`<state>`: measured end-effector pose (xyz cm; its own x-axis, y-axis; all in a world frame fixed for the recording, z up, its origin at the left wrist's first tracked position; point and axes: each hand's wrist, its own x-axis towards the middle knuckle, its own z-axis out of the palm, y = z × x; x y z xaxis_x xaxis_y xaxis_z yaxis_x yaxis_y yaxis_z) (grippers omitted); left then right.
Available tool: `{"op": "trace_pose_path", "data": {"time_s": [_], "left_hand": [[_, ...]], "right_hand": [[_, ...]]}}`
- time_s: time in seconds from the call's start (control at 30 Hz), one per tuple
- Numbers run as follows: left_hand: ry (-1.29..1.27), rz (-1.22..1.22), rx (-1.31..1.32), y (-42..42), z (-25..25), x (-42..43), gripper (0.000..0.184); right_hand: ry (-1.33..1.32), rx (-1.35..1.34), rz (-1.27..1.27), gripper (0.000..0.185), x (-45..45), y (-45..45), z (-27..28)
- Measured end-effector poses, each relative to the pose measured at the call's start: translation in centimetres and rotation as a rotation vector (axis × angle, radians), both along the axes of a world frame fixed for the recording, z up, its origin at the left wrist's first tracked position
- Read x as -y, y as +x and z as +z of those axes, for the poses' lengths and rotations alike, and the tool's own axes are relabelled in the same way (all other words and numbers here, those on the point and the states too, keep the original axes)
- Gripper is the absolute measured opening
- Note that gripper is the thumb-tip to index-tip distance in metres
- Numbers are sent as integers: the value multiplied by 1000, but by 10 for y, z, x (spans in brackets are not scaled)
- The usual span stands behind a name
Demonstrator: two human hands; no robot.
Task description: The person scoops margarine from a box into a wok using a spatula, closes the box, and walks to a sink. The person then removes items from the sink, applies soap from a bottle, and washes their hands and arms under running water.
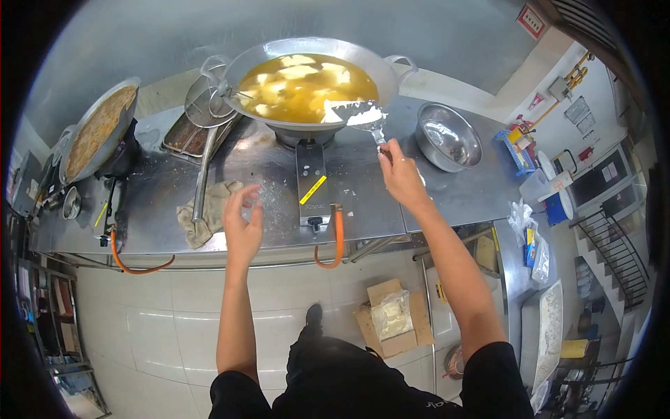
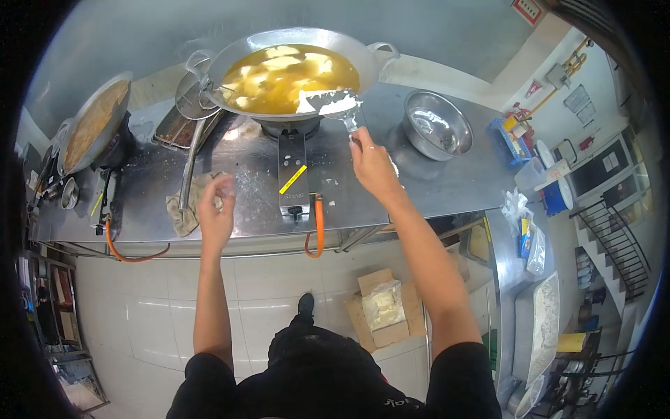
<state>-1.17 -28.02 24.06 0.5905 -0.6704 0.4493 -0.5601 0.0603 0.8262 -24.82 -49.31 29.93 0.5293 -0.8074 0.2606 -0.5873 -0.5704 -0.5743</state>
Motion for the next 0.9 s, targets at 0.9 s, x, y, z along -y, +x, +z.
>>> {"op": "trace_pose_path", "data": {"time_s": [0.9], "left_hand": [[272,131,-197,-49,-171,-107,30]], "right_hand": [[-462,-379,44,23,30,6,86]]}}
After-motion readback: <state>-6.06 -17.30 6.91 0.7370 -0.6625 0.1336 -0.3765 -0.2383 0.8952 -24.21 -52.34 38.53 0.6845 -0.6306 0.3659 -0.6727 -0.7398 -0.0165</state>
